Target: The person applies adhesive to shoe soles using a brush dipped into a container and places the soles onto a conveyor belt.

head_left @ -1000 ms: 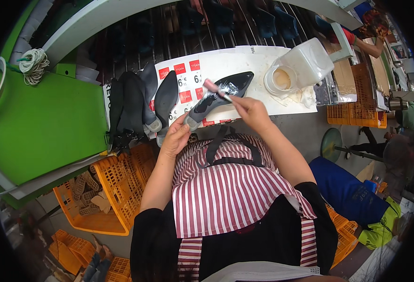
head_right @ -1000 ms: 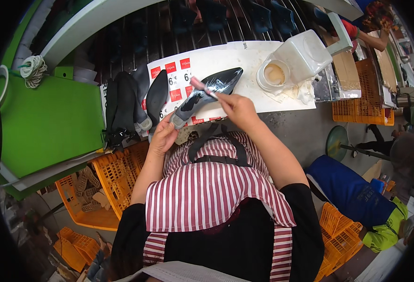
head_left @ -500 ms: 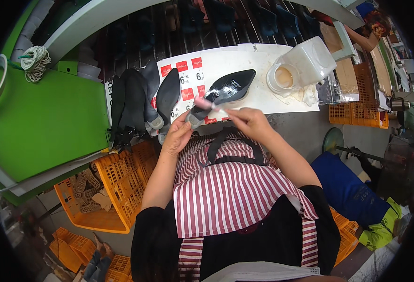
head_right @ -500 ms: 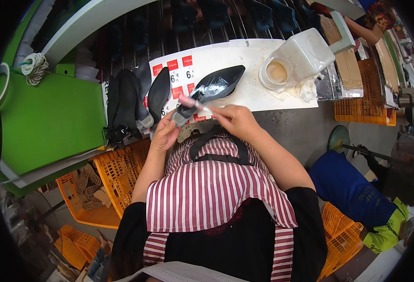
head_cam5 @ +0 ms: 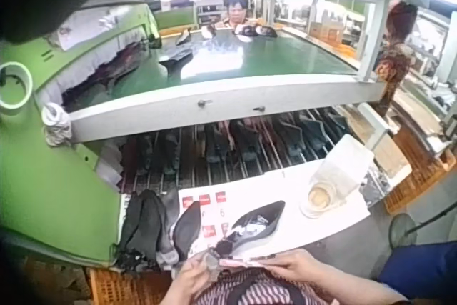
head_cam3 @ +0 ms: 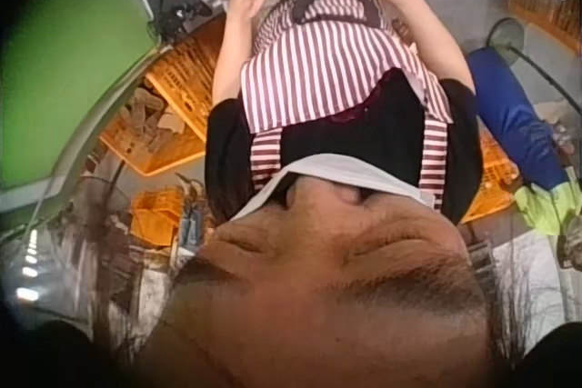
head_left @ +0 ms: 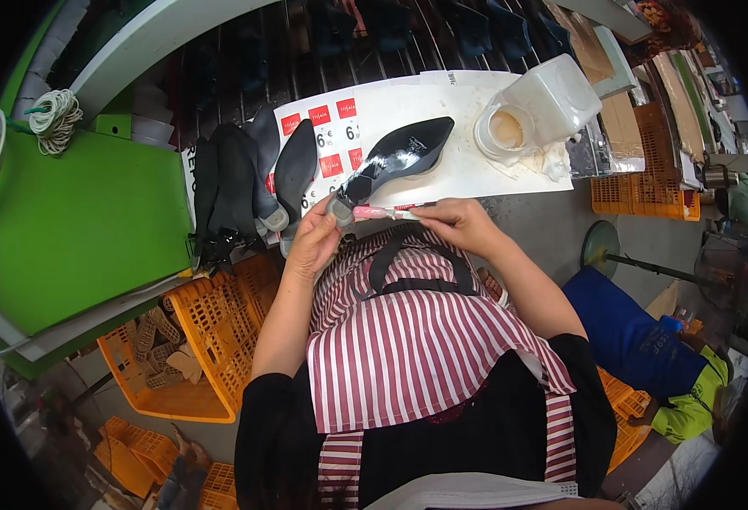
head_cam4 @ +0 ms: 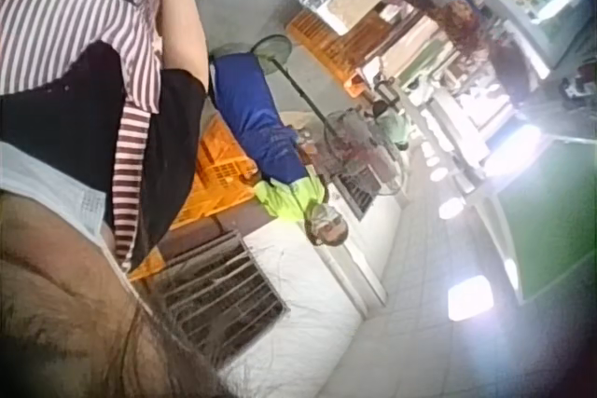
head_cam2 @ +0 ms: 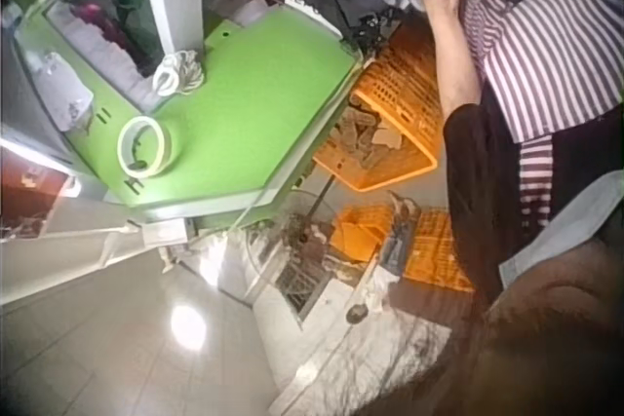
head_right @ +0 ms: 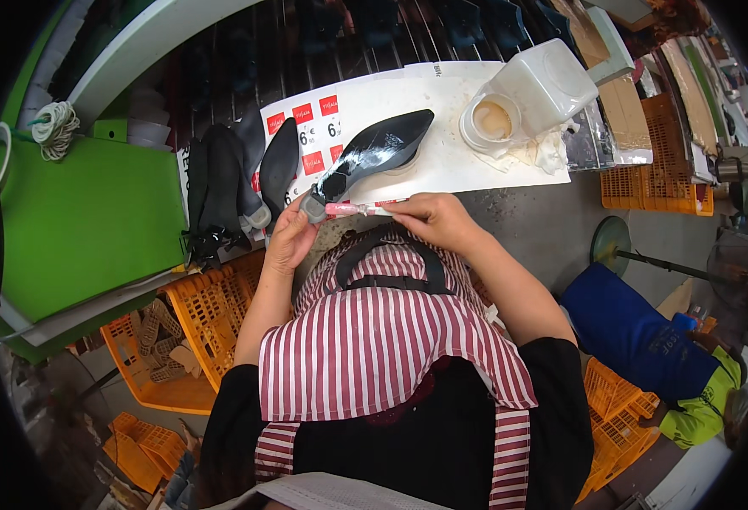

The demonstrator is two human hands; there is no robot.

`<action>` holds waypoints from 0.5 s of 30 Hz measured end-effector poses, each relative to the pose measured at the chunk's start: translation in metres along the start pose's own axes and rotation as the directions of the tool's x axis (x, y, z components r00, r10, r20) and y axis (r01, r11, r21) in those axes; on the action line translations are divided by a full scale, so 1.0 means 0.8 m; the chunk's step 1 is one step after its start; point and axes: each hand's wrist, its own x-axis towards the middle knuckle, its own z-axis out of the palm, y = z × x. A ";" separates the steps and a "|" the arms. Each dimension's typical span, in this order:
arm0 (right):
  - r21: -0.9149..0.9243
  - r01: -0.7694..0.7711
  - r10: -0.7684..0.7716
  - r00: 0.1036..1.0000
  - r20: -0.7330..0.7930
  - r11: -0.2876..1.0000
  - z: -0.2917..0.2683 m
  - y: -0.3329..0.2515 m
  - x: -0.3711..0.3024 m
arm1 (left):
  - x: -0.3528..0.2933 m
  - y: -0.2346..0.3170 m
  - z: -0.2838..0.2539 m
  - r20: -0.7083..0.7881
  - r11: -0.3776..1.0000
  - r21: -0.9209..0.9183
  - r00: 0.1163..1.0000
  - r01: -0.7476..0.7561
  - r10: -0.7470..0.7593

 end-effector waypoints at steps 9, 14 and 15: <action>-0.118 0.124 -0.135 0.986 -0.092 0.985 0.002 0.012 -0.009 | 0.002 -0.004 0.001 -0.013 0.999 -0.034 1.000 -0.014 0.013; -0.144 -0.043 0.006 0.969 -0.249 0.989 -0.005 0.009 0.010 | 0.001 -0.007 0.003 -0.054 0.997 -0.065 0.998 -0.029 0.026; -0.157 -0.070 0.029 0.967 -0.252 0.985 0.001 0.018 0.008 | 0.001 -0.006 0.004 -0.049 0.998 -0.063 0.999 -0.022 0.019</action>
